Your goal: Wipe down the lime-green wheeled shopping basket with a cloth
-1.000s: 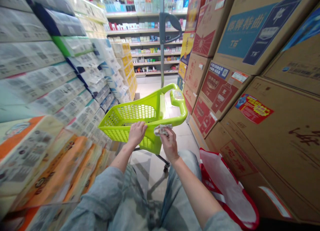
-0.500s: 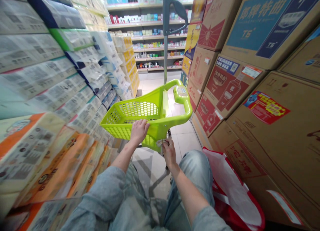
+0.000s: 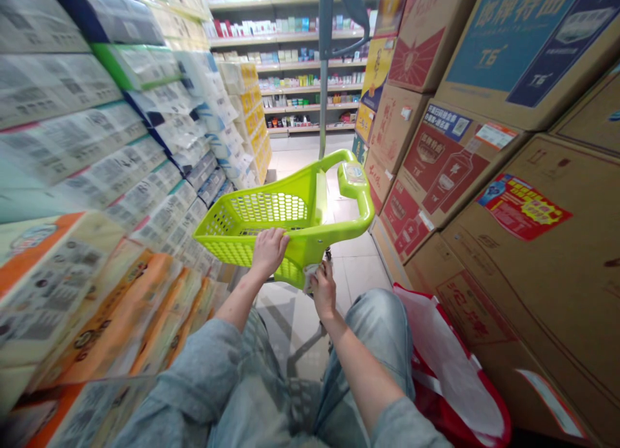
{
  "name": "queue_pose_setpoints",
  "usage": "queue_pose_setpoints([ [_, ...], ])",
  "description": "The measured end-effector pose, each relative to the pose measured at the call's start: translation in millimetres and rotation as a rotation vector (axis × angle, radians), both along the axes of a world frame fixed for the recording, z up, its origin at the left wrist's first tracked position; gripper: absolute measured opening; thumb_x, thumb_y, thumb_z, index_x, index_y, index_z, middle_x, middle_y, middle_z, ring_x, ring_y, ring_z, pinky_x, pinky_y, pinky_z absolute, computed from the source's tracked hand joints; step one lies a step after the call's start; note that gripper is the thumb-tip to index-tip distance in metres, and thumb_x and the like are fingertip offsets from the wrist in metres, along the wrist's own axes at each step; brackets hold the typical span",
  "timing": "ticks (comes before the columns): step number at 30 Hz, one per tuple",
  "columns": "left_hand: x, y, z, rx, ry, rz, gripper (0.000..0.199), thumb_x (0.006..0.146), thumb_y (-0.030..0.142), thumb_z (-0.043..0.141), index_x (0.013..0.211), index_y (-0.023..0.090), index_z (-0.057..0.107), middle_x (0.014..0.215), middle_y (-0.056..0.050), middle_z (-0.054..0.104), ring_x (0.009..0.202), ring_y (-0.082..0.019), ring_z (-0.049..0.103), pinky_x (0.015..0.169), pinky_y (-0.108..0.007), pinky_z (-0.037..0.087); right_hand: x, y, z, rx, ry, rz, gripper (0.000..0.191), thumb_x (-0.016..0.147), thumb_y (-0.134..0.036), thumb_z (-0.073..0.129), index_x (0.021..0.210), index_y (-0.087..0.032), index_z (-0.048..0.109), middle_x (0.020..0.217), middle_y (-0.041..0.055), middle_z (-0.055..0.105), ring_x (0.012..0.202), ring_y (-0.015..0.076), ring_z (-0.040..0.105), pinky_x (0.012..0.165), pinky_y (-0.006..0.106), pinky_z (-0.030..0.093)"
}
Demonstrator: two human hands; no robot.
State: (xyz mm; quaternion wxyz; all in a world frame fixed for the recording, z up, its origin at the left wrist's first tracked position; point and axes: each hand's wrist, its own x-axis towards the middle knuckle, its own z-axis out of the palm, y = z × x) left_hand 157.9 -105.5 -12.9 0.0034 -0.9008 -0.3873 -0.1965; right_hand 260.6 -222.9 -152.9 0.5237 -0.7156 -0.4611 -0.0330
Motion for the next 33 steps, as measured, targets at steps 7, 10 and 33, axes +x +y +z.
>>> queue_pose_setpoints([
  [7,1.5,-1.1,1.2,-0.012,0.0,0.0,0.033,0.093,0.04,0.025,0.097,0.022,0.052,0.095,-0.007,0.056,0.096,-0.022,0.047,0.088,-0.036,0.031,-12.9,5.1,-38.2,-0.126,-0.035,-0.026,0.02,0.078,-0.015,0.039,0.08,-0.018,0.059,0.103,0.0081,0.061,0.08,0.0161,0.061,0.062,0.025,0.048],
  [10,3.0,-1.4,2.5,-0.028,-0.002,0.002,0.033,0.093,0.04,0.025,0.097,0.022,0.052,0.095,-0.007,0.056,0.096,-0.022,0.046,0.088,-0.036,0.031,-12.2,7.0,-47.4,-0.168,-0.057,-0.034,0.018,0.079,-0.019,0.041,0.075,-0.018,0.059,0.096,0.0081,0.064,0.066,0.0151,0.061,0.055,0.025,0.046],
  [33,11.3,-1.1,4.2,-0.034,-0.024,0.006,0.033,0.093,0.042,0.025,0.094,0.023,0.052,0.094,-0.007,0.055,0.093,-0.022,0.048,0.085,-0.037,0.031,39.0,-7.2,130.1,0.027,-0.604,-0.171,0.02,0.087,-0.027,0.048,0.099,-0.024,0.064,0.109,0.0082,0.06,0.107,0.0236,0.045,0.095,0.041,0.03],
])
